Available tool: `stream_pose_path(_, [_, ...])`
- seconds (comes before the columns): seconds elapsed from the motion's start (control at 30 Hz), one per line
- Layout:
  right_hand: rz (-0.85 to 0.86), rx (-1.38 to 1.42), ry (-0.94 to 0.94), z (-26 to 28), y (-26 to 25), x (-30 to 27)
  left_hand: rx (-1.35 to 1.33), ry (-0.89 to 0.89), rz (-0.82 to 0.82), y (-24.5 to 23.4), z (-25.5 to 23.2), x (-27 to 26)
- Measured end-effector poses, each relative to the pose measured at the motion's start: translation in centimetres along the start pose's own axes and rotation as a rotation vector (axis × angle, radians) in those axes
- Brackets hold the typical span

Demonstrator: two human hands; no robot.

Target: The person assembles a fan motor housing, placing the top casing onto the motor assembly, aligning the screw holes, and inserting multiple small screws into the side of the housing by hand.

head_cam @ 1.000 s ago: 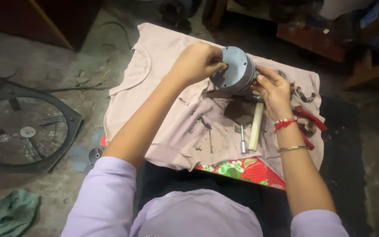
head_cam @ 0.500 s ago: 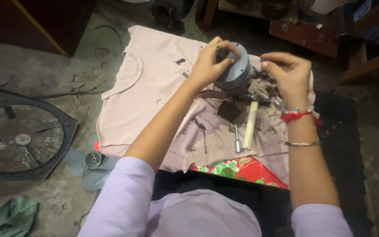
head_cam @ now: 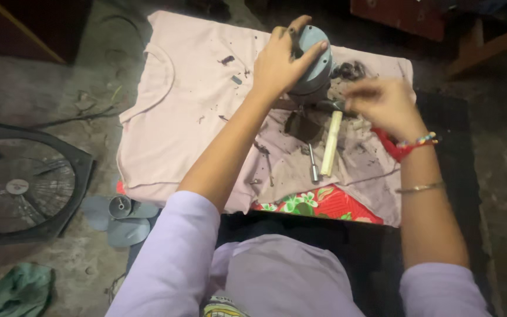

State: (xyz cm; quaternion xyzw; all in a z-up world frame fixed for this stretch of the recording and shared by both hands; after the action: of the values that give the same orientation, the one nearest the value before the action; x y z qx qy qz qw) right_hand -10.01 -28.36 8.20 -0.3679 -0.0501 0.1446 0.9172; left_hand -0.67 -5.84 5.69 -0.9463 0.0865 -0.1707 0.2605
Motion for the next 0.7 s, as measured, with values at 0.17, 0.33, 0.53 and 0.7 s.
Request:
stream_pose_path(0.17, [0.285, -0.410, 0.221, -3.7, 2.7, -1.7, -0.014, -0.099, 0.028, 0.4, 2.0, 3.1])
stream_pose_path(0.33, [0.329, -0.428, 0.188, -3.6, 3.4, -2.4, -0.182, -0.174, 0.184, 1.2, 3.2, 4.3])
stream_pose_path(0.53, [-0.049, -0.241, 0.082, -0.7, 2.7, -0.4, -0.148, -0.245, 0.223, 0.7, 3.3, 3.7])
stream_pose_path(0.7, [-0.063, 0.432, 0.121, -2.6, 5.8, 5.4, -0.124, -0.263, 0.150, 0.1, 2.6, 2.8])
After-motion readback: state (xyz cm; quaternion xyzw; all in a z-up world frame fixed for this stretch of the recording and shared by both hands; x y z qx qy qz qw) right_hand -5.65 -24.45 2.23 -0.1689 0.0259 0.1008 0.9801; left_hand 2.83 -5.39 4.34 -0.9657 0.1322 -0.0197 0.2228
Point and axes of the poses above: each hand's wrist, its own x-axis towards the middle knuckle, its own y-axis out of the palm, z = x × y, the point moved 5 cm from there along x, towards the middle knuckle, and after that the axes turned 9 degrees about z, right-handed, at the moved point
